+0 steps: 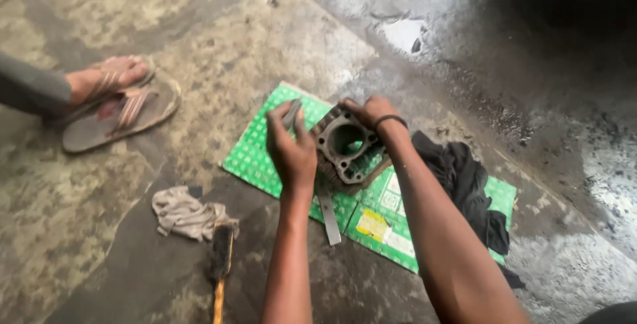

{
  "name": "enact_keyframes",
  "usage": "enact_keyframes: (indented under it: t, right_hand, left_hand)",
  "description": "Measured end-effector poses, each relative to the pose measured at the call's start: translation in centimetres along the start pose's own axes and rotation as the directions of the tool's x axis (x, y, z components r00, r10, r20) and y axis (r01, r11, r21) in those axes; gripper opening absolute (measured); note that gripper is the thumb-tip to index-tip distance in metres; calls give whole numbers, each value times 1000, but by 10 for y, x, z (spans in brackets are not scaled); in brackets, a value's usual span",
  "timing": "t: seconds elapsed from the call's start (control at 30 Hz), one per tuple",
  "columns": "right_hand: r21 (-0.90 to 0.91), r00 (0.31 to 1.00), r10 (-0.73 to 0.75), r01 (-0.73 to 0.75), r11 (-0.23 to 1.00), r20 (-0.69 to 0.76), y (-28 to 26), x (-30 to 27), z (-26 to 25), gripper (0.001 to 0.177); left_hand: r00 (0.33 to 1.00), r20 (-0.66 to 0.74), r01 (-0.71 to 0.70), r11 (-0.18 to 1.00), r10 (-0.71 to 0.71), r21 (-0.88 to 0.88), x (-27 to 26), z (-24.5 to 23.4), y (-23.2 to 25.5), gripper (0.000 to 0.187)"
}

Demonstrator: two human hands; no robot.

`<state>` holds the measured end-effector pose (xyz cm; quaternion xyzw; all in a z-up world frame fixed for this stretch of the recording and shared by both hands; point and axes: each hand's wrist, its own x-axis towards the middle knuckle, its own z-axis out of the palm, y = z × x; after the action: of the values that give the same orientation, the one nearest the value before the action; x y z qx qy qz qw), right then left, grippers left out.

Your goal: Cleaning and scraping the mating surface of a motorcycle cylinder head using a metal scraper and wire brush.

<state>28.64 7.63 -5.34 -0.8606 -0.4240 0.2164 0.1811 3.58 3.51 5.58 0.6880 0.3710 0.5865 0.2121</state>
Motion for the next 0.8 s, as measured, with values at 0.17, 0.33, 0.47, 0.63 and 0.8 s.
enact_keyframes:
  t: [0.17, 0.33, 0.47, 0.63, 0.8]
  right_hand:
    - [29, 987, 101, -105, 994, 126, -51, -54, -37, 86]
    - [-157, 996, 57, -46, 986, 71, -71, -60, -34, 80]
    - [-209, 992, 45, -18, 978, 122, -102, -67, -30, 80]
    - [-292, 994, 21, 11, 956, 105, -93, -53, -20, 81]
    - [-100, 977, 73, -53, 994, 201, -58, -46, -35, 95]
  left_hand:
    - [986, 147, 59, 989, -79, 136, -30, 31, -28, 8]
    - [937, 200, 243, 945, -287, 221, -18, 14, -42, 10]
    - [995, -4, 100, 995, -100, -12, -11, -17, -14, 11]
    - [992, 23, 124, 992, -124, 3, -35, 1, -26, 14]
    - [966, 26, 254, 964, -256, 73, -36, -18, -41, 16]
